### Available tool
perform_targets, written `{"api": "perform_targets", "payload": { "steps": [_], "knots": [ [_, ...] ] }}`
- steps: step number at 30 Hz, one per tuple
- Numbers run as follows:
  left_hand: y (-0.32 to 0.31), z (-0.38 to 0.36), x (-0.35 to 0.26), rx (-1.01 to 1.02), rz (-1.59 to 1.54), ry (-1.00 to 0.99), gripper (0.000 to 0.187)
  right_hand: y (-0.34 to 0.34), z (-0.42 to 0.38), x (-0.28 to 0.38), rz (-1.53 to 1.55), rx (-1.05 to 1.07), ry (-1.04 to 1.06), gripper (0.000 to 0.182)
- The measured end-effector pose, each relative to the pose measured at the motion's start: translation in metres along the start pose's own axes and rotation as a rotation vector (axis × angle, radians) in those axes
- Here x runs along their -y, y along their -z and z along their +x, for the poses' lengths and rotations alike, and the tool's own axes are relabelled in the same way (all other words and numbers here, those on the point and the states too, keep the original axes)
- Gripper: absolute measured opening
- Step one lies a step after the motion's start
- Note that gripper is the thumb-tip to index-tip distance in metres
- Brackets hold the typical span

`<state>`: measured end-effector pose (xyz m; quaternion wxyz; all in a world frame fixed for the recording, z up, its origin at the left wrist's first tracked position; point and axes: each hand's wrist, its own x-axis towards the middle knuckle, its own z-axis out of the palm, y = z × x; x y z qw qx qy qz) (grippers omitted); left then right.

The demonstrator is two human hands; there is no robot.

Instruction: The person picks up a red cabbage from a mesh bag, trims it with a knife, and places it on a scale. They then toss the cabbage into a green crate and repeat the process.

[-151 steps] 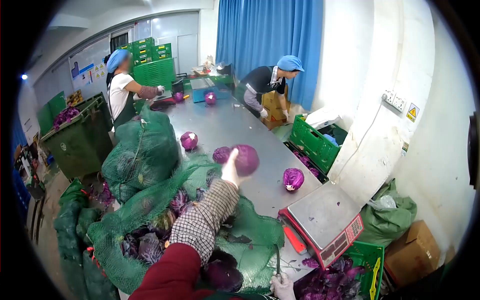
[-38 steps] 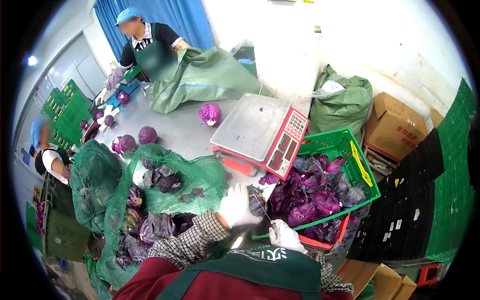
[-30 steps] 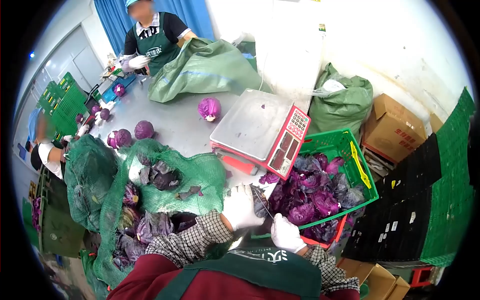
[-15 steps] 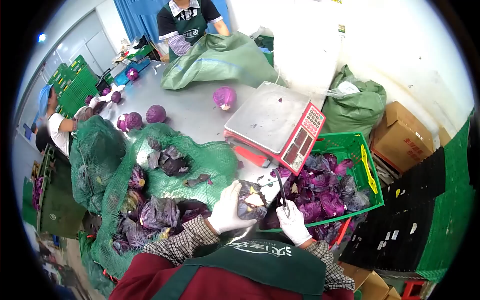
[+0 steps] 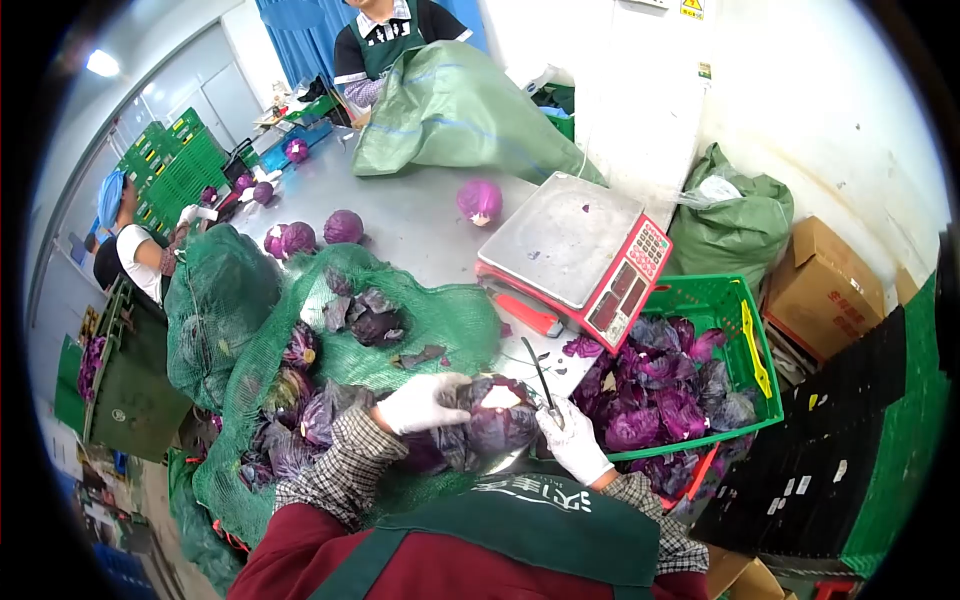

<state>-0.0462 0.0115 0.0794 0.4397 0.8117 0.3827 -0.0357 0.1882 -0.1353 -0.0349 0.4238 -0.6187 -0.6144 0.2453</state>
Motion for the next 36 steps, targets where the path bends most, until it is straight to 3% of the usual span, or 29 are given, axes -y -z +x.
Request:
{"api": "perform_targets", "payload": {
  "steps": [1,2,4,6,7,8,10,15,17,20,22,24,25,27,28,29,30,31,32,33,34,35,36],
  "knots": [
    [0.007,-0.002,0.001,-0.03,0.142,-0.007,0.087,0.001,-0.002,0.004,-0.012,0.006,-0.012,0.044],
    [0.003,-0.004,0.001,-0.19,0.292,-0.212,0.095,-0.001,-0.004,0.002,-0.089,-0.041,0.103,0.039],
    [-0.005,0.002,-0.01,-0.318,0.611,-0.453,0.105,-0.007,-0.006,-0.005,-0.242,-0.131,0.342,0.032],
    [-0.027,0.029,0.002,-0.158,0.346,-0.535,0.117,0.001,-0.006,0.018,-0.089,-0.044,0.144,0.034],
    [-0.039,0.029,0.001,-0.102,0.389,-0.396,0.119,0.004,-0.006,0.026,-0.016,-0.005,0.041,0.035],
    [-0.043,0.025,-0.019,-0.045,0.435,-0.263,0.12,0.002,-0.008,0.025,-0.056,-0.012,0.081,0.038],
    [-0.066,0.018,-0.031,-0.227,0.503,-0.197,0.118,0.009,-0.012,0.032,-0.022,0.04,-0.016,0.047],
    [-0.081,0.007,-0.047,-0.318,0.484,-0.064,0.111,0.011,-0.02,0.045,-0.126,0.111,-0.116,0.047],
    [-0.087,0.006,-0.05,-0.352,0.543,-0.074,0.108,0.009,-0.02,0.047,-0.212,0.134,-0.096,0.051],
    [-0.098,0.008,-0.059,-0.446,0.617,-0.109,0.102,0.018,-0.016,0.055,-0.157,0.218,-0.233,0.051],
    [-0.108,0.011,-0.061,-0.528,0.638,-0.159,0.101,0.015,-0.017,0.04,-0.24,0.188,-0.136,0.045],
    [-0.106,0.009,-0.071,-0.501,0.584,-0.126,0.1,0.023,-0.016,0.03,-0.591,0.122,0.291,0.038],
    [-0.107,0.009,-0.069,-0.509,0.588,-0.148,0.099,0.021,-0.013,0.029,-0.398,0.184,0.05,0.032],
    [-0.107,0.002,-0.063,-0.509,0.548,-0.183,0.095,0.029,-0.006,0.021,-0.307,0.213,-0.295,0.029],
    [-0.106,-0.005,-0.057,-0.511,0.548,-0.217,0.095,0.032,-0.002,0.0,-0.171,0.122,-0.406,0.029],
    [-0.1,-0.003,-0.041,-0.514,0.468,-0.266,0.091,0.018,-0.021,-0.05,-0.321,-0.067,-0.015,0.027],
    [-0.094,-0.003,-0.023,-0.505,0.385,-0.309,0.087,0.031,-0.026,-0.045,-0.122,-0.117,-0.123,0.024],
    [-0.067,-0.01,-0.035,-0.33,0.084,-0.232,0.077,0.045,-0.029,-0.039,0.097,-0.191,-0.221,0.023],
    [-0.064,-0.018,-0.016,-0.426,-0.186,-0.256,0.069,0.058,-0.033,-0.033,0.305,-0.285,-0.304,0.023],
    [-0.062,-0.02,0.006,-0.459,-0.232,-0.175,0.074,0.069,-0.038,-0.037,0.506,-0.481,-0.479,0.029],
    [-0.064,-0.018,0.032,-0.491,-0.277,-0.095,0.079,0.082,-0.039,-0.038,0.364,-0.584,-0.634,0.043],
    [-0.076,-0.012,0.07,-0.696,0.015,-0.139,0.091,0.091,-0.05,-0.079,0.032,-0.55,-0.521,0.049],
    [-0.072,-0.006,0.068,-0.727,-0.047,-0.24,0.102,0.099,-0.062,-0.119,-0.318,-0.556,-0.423,0.056]
  ]
}}
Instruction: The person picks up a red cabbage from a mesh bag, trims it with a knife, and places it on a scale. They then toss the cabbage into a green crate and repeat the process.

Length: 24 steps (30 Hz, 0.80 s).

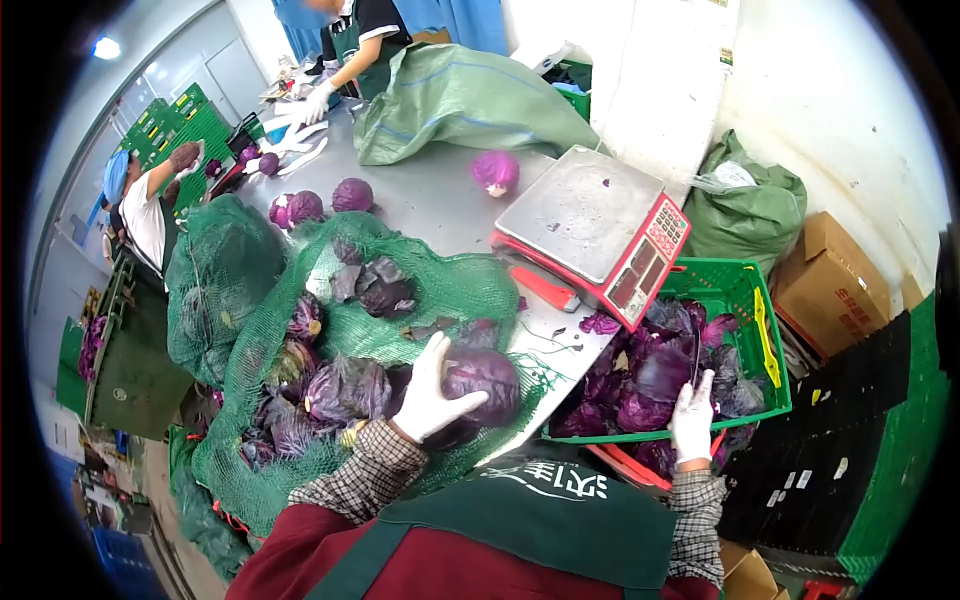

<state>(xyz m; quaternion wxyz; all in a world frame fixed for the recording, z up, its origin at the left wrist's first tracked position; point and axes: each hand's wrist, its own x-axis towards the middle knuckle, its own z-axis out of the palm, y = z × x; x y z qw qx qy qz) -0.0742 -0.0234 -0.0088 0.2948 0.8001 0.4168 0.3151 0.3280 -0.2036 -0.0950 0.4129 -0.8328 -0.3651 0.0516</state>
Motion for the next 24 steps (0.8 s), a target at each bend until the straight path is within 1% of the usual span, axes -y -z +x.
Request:
{"api": "perform_targets", "payload": {
  "steps": [2,3,4,5,6,7,8,10,11,12,13,14,15,16,18,19,21,23,24],
  "knots": [
    [-0.006,0.017,-0.02,0.033,-0.076,0.097,0.103,0.008,-0.003,0.019,0.013,0.011,-0.013,0.056],
    [-0.007,0.028,-0.028,0.055,-0.068,0.195,0.104,0.019,-0.012,0.069,0.285,0.108,-0.118,0.052],
    [-0.01,0.038,-0.024,0.09,-0.047,0.272,0.104,0.026,-0.018,0.11,0.557,0.203,-0.223,0.048],
    [-0.006,0.045,-0.028,0.231,0.015,0.239,0.107,0.013,-0.019,0.096,0.497,0.389,-0.043,0.038],
    [0.002,0.049,-0.035,0.37,0.078,0.205,0.11,0.014,-0.025,0.132,0.595,0.413,0.044,0.029],
    [0.012,0.048,-0.048,0.488,0.246,0.094,0.117,0.008,-0.03,0.143,0.664,0.545,-0.067,0.027],
    [0.014,0.045,-0.056,0.555,0.347,-0.015,0.121,0.003,-0.032,0.145,0.468,0.576,0.274,0.024],
    [0.005,0.04,-0.081,0.608,0.515,-0.025,0.123,-0.027,-0.04,0.132,0.165,0.428,0.709,0.029],
    [0.001,0.042,-0.103,0.552,0.601,-0.049,0.124,-0.039,-0.044,0.13,0.193,0.399,0.711,0.033],
    [-0.012,0.04,-0.089,0.387,0.571,-0.279,0.127,-0.045,-0.047,0.129,0.157,0.318,0.783,0.036],
    [-0.025,0.038,-0.08,0.366,0.46,-0.291,0.127,-0.047,-0.048,0.128,0.064,0.175,0.916,0.039],
    [-0.034,0.038,-0.079,0.344,0.344,-0.299,0.127,-0.048,-0.048,0.133,0.007,0.077,0.996,0.042],
    [-0.039,0.039,-0.078,0.354,0.313,-0.285,0.127,-0.047,-0.048,0.137,-0.01,0.048,1.014,0.046],
    [-0.041,0.038,-0.078,0.388,0.342,-0.218,0.127,-0.043,-0.049,0.142,0.045,0.058,1.005,0.051],
    [-0.034,0.042,-0.098,0.449,0.405,-0.081,0.128,-0.045,-0.055,0.139,0.195,0.337,0.749,0.047],
    [-0.034,0.042,-0.097,0.445,0.416,-0.083,0.127,-0.045,-0.058,0.137,0.259,0.442,0.604,0.045],
    [-0.034,0.043,-0.1,0.436,0.421,-0.068,0.126,-0.042,-0.057,0.147,0.273,0.492,0.52,0.043],
    [-0.037,0.042,-0.101,0.415,0.444,-0.047,0.123,-0.047,-0.058,0.145,0.2,0.399,0.632,0.048],
    [-0.038,0.043,-0.104,0.416,0.454,-0.019,0.122,-0.05,-0.059,0.144,0.169,0.402,0.628,0.048]
  ]
}}
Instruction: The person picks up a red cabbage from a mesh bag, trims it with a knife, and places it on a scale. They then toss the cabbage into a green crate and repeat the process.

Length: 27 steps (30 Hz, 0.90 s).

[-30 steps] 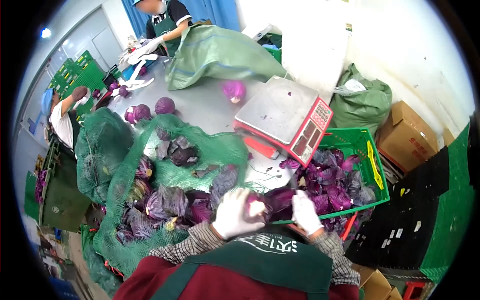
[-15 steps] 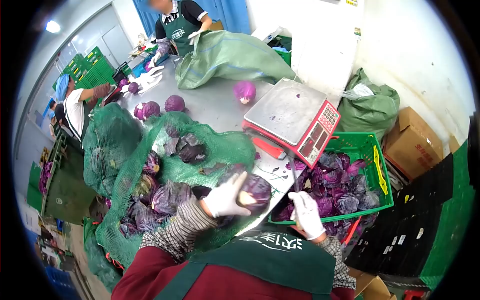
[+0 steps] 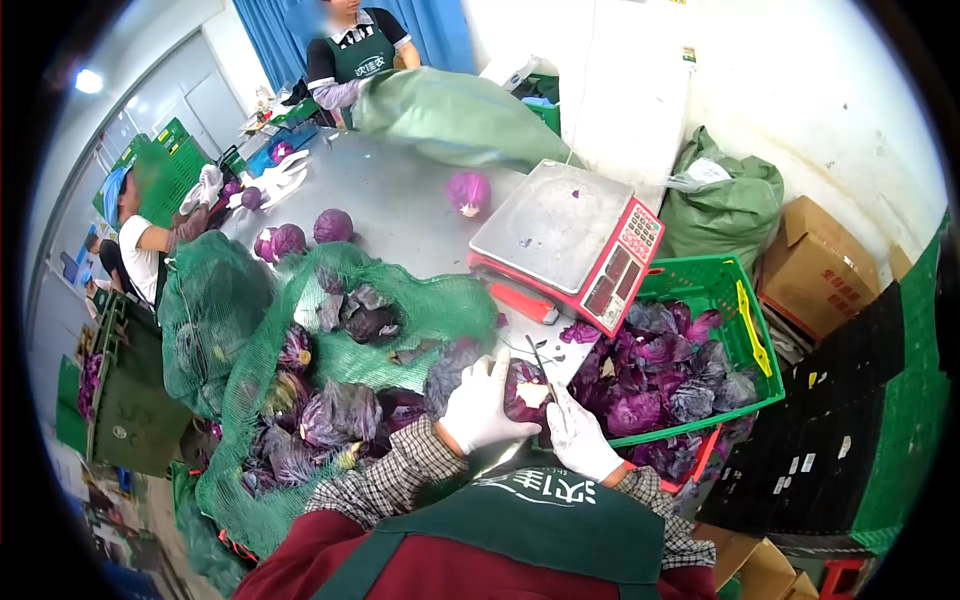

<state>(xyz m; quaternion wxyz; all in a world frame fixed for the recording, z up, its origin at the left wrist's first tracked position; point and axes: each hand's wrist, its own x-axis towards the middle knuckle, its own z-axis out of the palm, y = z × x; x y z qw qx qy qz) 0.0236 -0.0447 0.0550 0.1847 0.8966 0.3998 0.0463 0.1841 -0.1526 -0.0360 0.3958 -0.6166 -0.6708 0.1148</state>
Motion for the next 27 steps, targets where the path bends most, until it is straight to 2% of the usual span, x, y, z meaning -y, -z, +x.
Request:
{"api": "perform_targets", "payload": {
  "steps": [2,5,8,9,10,12,14,16,18,19,20,21,22,23,24,25,26,27],
  "knots": [
    [0.004,-0.001,-0.007,0.018,-0.001,0.06,0.12,-0.004,0.001,-0.001,-0.056,0.032,-0.022,0.048],
    [0.001,0.0,-0.012,0.003,0.008,0.079,0.117,0.001,0.008,0.006,-0.165,0.226,-0.064,0.039],
    [-0.002,-0.002,-0.019,-0.034,0.026,0.093,0.115,0.027,0.035,0.025,-0.046,0.287,-0.294,0.037],
    [-0.003,-0.003,-0.021,-0.035,0.034,0.087,0.114,0.041,0.05,0.032,0.002,0.366,-0.486,0.033],
    [-0.005,-0.004,-0.022,-0.037,0.041,0.077,0.114,0.002,0.027,-0.031,-0.399,-0.099,0.206,0.032],
    [-0.003,-0.005,-0.018,-0.059,0.012,0.052,0.113,0.008,0.032,-0.027,-0.105,0.011,-0.093,0.032],
    [-0.003,-0.008,-0.006,-0.061,-0.095,0.054,0.112,0.014,0.034,-0.03,0.048,0.199,-0.348,0.039],
    [-0.014,-0.018,0.027,-0.169,-0.147,-0.076,0.109,-0.013,0.004,-0.079,-0.273,0.29,-0.107,0.049],
    [-0.019,-0.032,0.068,-0.14,-0.307,-0.208,0.115,-0.029,-0.019,-0.077,-0.483,0.014,0.171,0.052],
    [-0.012,-0.039,0.072,-0.004,-0.733,-0.061,0.115,-0.023,-0.015,-0.056,-0.387,-0.016,0.208,0.055],
    [-0.006,-0.05,0.076,0.135,-1.159,0.102,0.117,-0.006,-0.005,-0.017,-0.434,-0.031,0.256,0.056],
    [0.0,-0.055,0.09,0.166,-0.904,0.162,0.119,-0.003,0.001,-0.003,-0.446,0.006,0.307,0.054],
    [0.007,-0.059,0.086,0.191,-1.111,0.272,0.12,-0.004,0.007,0.004,-0.466,0.04,0.359,0.052],
    [0.013,-0.057,0.074,0.149,-1.023,0.356,0.118,-0.009,0.013,0.01,-0.347,0.092,0.325,0.051],
    [0.013,-0.053,0.063,0.11,-0.937,0.437,0.116,-0.005,0.016,0.023,-0.35,-0.008,0.386,0.034],
    [-0.011,-0.048,0.07,-0.08,-0.924,0.389,0.111,-0.003,0.018,0.025,-0.107,0.022,0.161,0.025],
    [-0.05,-0.042,0.094,-0.247,-1.114,0.266,0.103,-0.001,0.019,0.026,0.131,0.051,-0.067,0.018],
    [-0.039,-0.042,0.084,-0.245,-1.209,0.322,0.1,0.0,0.009,0.002,0.079,-0.109,-0.183,0.018]
  ]
}}
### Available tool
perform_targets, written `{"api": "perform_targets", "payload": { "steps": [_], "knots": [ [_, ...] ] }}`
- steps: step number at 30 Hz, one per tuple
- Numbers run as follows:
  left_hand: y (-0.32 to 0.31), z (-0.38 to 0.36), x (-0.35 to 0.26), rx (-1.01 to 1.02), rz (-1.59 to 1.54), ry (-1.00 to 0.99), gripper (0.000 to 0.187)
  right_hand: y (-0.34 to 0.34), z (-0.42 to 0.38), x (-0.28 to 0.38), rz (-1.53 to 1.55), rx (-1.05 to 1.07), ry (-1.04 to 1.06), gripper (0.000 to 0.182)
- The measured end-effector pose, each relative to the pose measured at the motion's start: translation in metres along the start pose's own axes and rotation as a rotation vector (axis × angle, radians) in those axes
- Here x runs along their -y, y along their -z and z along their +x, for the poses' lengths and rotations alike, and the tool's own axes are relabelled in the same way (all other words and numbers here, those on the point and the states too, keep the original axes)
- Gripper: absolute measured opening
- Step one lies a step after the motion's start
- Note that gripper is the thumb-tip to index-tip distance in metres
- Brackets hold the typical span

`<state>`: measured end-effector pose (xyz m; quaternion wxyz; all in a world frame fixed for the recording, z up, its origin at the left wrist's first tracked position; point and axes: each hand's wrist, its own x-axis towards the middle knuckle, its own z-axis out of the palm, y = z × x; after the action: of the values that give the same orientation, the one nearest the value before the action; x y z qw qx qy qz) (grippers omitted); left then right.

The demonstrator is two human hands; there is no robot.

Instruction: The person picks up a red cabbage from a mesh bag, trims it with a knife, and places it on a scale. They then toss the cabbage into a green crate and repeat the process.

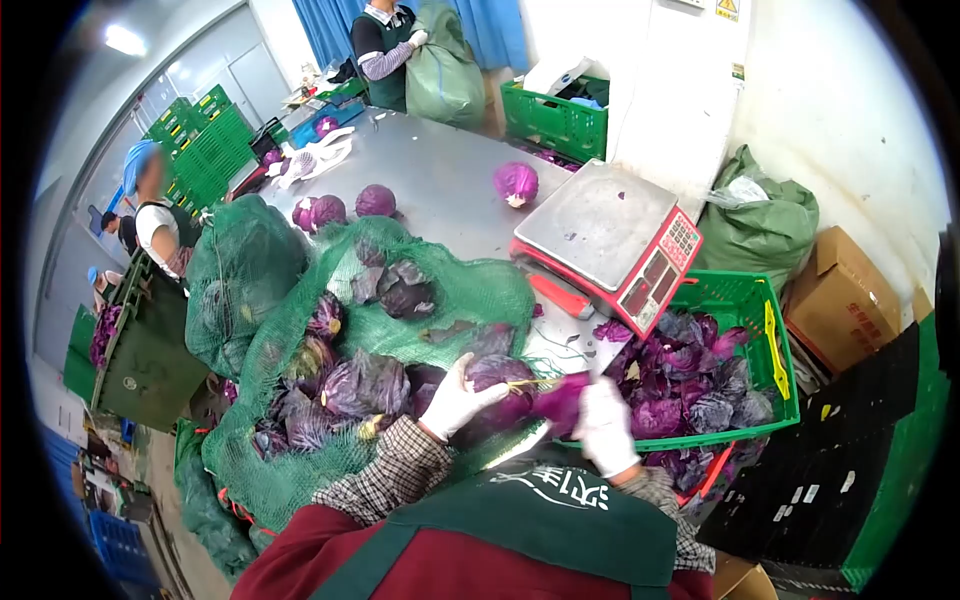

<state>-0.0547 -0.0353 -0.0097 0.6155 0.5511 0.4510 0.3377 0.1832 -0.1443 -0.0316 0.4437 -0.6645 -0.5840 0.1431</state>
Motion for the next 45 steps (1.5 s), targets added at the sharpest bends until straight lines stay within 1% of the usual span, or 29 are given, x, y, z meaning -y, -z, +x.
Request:
{"api": "perform_targets", "payload": {
  "steps": [2,4,5,6,7,8,9,11,12,15,16,17,19,20,23,25,26,27,28,29,31,33,35,36,37,39,40,43,45],
  "knots": [
    [0.001,0.001,-0.012,-0.036,-0.112,0.106,0.092,0.035,-0.02,-0.112,0.164,-0.291,-0.31,0.023],
    [-0.001,-0.001,-0.019,0.008,-0.052,0.073,0.096,0.066,-0.03,-0.155,0.144,-0.401,-0.457,0.034],
    [-0.006,-0.001,-0.027,0.036,0.043,0.068,0.099,0.077,-0.021,-0.105,0.097,-0.292,-0.498,0.04],
    [-0.007,0.009,-0.009,0.057,0.231,-0.065,0.107,0.089,-0.009,-0.05,0.045,-0.178,-0.531,0.046],
    [-0.021,0.005,-0.019,0.115,0.17,-0.045,0.116,0.1,0.003,0.005,-0.008,-0.063,-0.555,0.054],
    [-0.031,0.004,-0.02,0.105,0.476,-0.176,0.118,0.067,0.002,-0.014,-0.053,-0.075,-0.274,0.05],
    [-0.038,0.006,-0.022,0.084,0.777,-0.321,0.121,0.068,0.014,0.035,0.199,0.164,-0.355,0.051],
    [-0.046,0.009,-0.017,0.085,0.759,-0.398,0.125,0.04,0.022,0.053,0.476,0.444,-0.611,0.055],
    [-0.047,0.01,-0.021,0.103,0.762,-0.395,0.125,0.017,0.015,0.042,0.631,0.359,-0.373,0.055],
    [-0.044,0.004,-0.037,0.167,0.892,-0.393,0.124,-0.004,0.018,0.02,0.042,0.493,-0.21,0.056],
    [-0.046,0.002,-0.039,0.156,0.923,-0.392,0.123,-0.007,0.014,0.021,0.395,0.295,-0.37,0.042],
    [-0.049,0.0,-0.041,0.141,0.953,-0.393,0.122,-0.006,0.016,0.021,0.363,0.277,-0.305,0.042],
    [-0.051,0.006,-0.035,0.146,0.923,-0.388,0.12,-0.005,0.017,0.02,0.301,0.242,-0.175,0.041],
    [-0.051,0.008,-0.031,0.152,0.908,-0.383,0.119,-0.003,0.017,0.021,0.022,0.178,0.035,0.034],
    [-0.046,0.012,-0.031,0.172,0.854,-0.321,0.115,0.006,0.02,0.032,-0.282,0.287,-0.103,0.029],
    [-0.031,0.019,-0.013,0.104,0.638,-0.286,0.107,0.004,0.014,-0.003,-0.153,0.136,-0.125,0.023],
    [-0.021,0.021,-0.012,0.093,0.407,-0.153,0.101,0.014,0.009,-0.021,-0.131,0.001,-0.143,0.023],
    [-0.01,0.022,-0.012,0.079,0.178,-0.021,0.096,0.03,0.003,-0.038,-0.212,0.001,-0.385,0.024],
    [0.001,0.023,-0.012,0.016,0.017,0.032,0.079,0.052,-0.006,-0.057,-0.232,0.014,-0.511,0.022],
    [0.02,0.029,-0.004,0.058,-0.118,0.12,0.068,0.064,-0.024,-0.08,-0.32,-0.075,-0.435,0.02],
    [0.03,0.034,0.012,-0.076,-0.18,0.177,0.062,0.078,-0.044,-0.102,-0.224,-0.168,-0.483,0.025],
    [0.006,0.025,-0.026,0.079,0.001,0.149,0.061,0.074,-0.025,-0.067,-0.108,-0.237,-0.326,0.03],
    [-0.019,0.017,-0.046,0.058,0.717,-0.221,0.088,0.072,0.004,0.005,0.15,-0.095,-0.307,0.031],
    [-0.024,0.02,-0.036,0.207,0.819,-0.312,0.101,0.057,0.007,0.007,0.284,0.01,-0.388,0.03],
    [-0.034,0.019,-0.034,0.319,0.853,-0.448,0.101,0.046,0.007,0.006,0.287,0.091,-0.303,0.028],
    [-0.044,0.017,-0.033,0.383,0.864,-0.432,0.103,0.026,0.004,-0.006,-0.078,0.076,0.207,0.025],
    [-0.046,0.015,-0.036,0.393,0.842,-0.388,0.102,0.019,0.002,-0.009,-0.196,0.031,0.35,0.024],
    [-0.04,0.015,-0.035,0.393,0.836,-0.373,0.102,0.02,-0.002,0.0,-0.325,0.043,0.504,0.026],
    [-0.044,0.013,-0.035,0.38,0.885,-0.407,0.101,0.008,-0.005,-0.002,-0.086,0.102,0.359,0.04]
  ]
}}
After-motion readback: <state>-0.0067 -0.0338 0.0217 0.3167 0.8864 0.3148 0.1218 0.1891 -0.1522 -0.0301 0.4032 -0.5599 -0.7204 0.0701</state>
